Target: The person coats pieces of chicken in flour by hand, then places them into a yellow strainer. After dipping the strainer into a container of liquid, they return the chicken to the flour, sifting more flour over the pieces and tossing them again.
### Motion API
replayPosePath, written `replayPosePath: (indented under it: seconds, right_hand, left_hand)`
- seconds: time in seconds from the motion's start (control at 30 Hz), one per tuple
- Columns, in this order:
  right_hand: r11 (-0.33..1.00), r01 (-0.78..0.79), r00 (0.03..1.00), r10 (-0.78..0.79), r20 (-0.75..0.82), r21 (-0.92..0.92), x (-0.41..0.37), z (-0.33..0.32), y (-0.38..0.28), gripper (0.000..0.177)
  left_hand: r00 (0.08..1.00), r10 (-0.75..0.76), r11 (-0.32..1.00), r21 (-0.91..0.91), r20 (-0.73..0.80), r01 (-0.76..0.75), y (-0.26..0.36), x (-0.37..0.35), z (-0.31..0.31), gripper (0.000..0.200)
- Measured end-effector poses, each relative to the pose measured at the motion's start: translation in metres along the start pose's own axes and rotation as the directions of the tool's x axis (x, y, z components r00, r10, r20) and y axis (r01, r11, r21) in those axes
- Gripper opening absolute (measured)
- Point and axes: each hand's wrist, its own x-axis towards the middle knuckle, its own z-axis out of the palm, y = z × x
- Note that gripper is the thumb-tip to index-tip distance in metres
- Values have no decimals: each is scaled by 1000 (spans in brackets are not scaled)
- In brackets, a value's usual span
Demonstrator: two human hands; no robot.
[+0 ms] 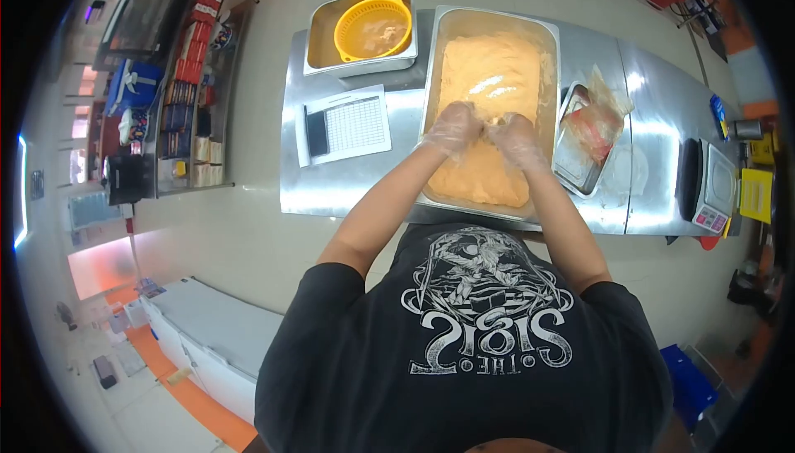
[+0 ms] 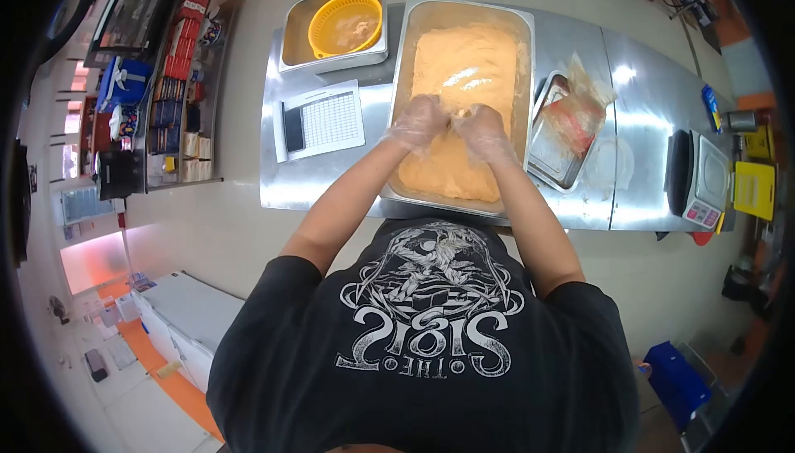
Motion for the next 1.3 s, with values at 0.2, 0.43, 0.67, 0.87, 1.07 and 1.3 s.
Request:
replayPosePath:
  seconds: [0.2,0.43,0.67,0.87,1.07,1.3]
  right_hand:
    - [996,-36,994,27,109,84,21,-11,-82,34]
    - [960,278,960,-277,51,-18,103,4,-193,35]
    - [918,365,931,-356,82,-159,228,87,-249,39]
    - [959,243,969,-233,82,-145,294,145,-235,27]
    - [843,360,916,-238,322,-401,290,125,-233,28]
    - [492,579,812,-281,511,-650,289,156,-209,22]
  left_hand:
    - [995,-27,996,-92,-91,19,-8,15,-44,35]
    - [958,43,959,-257,-285,-120,-17,55,-193,33]
    - [918,56,991,135,-391,-3,-118,149,-242,34]
    - [924,197,961,253,-328,-114,-196,207,-217,25]
    - [910,313,926,299,-271,-229,-182,143,-232,27]
    - [854,279,960,124,-440,-250,-206,54,-222,26]
